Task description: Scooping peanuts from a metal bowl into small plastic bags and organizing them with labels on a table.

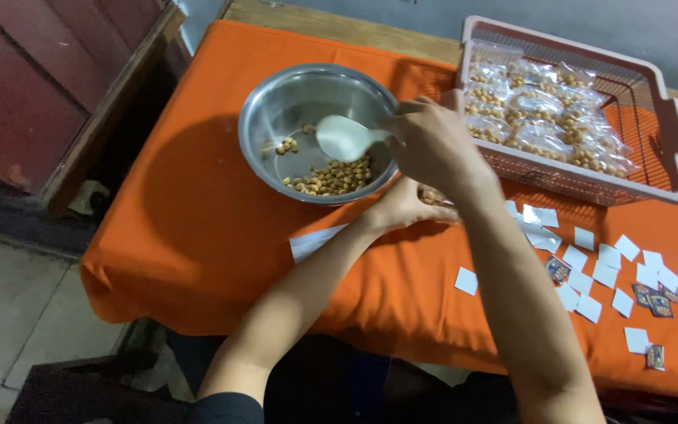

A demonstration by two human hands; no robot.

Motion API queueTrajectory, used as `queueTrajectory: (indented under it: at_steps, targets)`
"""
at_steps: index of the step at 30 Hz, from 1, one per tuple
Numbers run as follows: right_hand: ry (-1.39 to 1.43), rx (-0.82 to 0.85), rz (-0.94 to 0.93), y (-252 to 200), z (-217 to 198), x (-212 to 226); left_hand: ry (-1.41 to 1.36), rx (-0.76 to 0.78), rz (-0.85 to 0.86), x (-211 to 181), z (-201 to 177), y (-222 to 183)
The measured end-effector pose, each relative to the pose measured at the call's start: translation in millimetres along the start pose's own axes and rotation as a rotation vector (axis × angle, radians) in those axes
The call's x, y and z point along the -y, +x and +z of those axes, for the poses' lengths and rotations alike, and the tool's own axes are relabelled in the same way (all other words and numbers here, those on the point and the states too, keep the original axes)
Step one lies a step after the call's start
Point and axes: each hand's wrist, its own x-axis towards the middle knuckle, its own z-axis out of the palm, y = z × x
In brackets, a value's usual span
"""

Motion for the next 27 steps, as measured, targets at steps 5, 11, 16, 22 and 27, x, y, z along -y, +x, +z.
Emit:
queueTrajectory:
  at_steps: [5,11,16,22,27]
  targets:
    - [0.141,0.205,0.077,-5,-37,23,0.041,0.029,0.035,-21,-19,-6]
    - [0.421,0.124,0.178,-22,-13,1,0.053,0.02,0.036,-48,-29,-21]
    - [0.503,0.068,0.357,-42,-26,-11,0.224,0.061,0.004,-26,-5,-12]
    - [0.597,-0.007,0.52,-74,-50,-25,-0.105,0.087,0.105,37,-7,21]
    - [0.528,-0.055,0.682,-106,-72,-38,0.189,0.057,-0.077,-3,-10,4]
